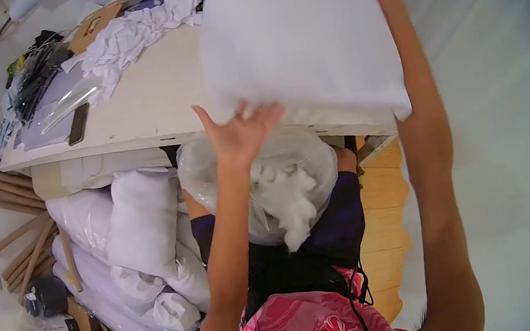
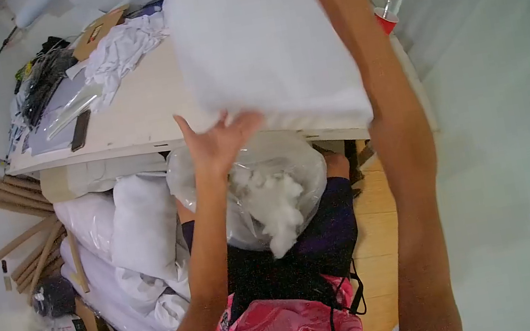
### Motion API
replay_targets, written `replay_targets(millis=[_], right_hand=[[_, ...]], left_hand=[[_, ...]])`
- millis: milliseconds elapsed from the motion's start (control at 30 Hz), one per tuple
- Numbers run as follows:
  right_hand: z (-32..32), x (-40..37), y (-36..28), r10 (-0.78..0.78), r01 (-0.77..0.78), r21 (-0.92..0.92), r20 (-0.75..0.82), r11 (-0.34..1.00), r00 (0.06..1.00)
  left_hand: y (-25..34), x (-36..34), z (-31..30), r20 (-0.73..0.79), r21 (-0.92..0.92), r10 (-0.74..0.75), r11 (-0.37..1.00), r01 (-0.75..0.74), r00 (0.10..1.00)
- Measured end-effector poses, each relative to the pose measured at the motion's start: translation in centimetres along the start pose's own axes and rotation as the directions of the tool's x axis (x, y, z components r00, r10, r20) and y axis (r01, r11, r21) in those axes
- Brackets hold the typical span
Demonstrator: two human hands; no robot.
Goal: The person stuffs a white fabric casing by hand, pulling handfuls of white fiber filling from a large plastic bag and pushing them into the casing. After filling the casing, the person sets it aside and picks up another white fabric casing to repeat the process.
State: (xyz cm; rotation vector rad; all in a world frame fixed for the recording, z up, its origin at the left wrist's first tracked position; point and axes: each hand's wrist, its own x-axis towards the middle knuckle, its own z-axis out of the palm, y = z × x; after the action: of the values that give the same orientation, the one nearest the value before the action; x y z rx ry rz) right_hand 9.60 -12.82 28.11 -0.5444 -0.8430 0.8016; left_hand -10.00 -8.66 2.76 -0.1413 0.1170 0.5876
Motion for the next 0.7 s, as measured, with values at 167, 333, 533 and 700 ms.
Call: replay_targets(millis=[167, 333, 533, 700], right_hand=[[0.8, 5.0, -5.4, -0.176, 0.173, -0.343, 0.024, 0.923, 0.984], [-8.2, 14.8, -7.1, -0.481, 0.465, -0.121, -0.227, 0.877, 0.847], [-13.5, 16.8, 0.0, -0.187, 0.176, 0.123, 0.086, 0.977, 0.979], [-15.2, 14.4, -0.5, -0.224, 0.233, 0.127, -0.081, 0.964, 0.971]], left_hand=[[4.8, 10.0, 5.2, 0.297, 0.049, 0.29, 0.947, -0.318, 0.91], [7.5, 17.5, 12.8, 0.545, 0.523, 0.2, 0.678, -0.516, 0.814], [4.6, 21.6, 13.0, 0.432, 0.71, 0.195, 0.529, -0.465, 0.881], [4.4, 22.3, 9.5, 0.407, 0.753, 0.246, 0.455, -0.475, 0.88]])
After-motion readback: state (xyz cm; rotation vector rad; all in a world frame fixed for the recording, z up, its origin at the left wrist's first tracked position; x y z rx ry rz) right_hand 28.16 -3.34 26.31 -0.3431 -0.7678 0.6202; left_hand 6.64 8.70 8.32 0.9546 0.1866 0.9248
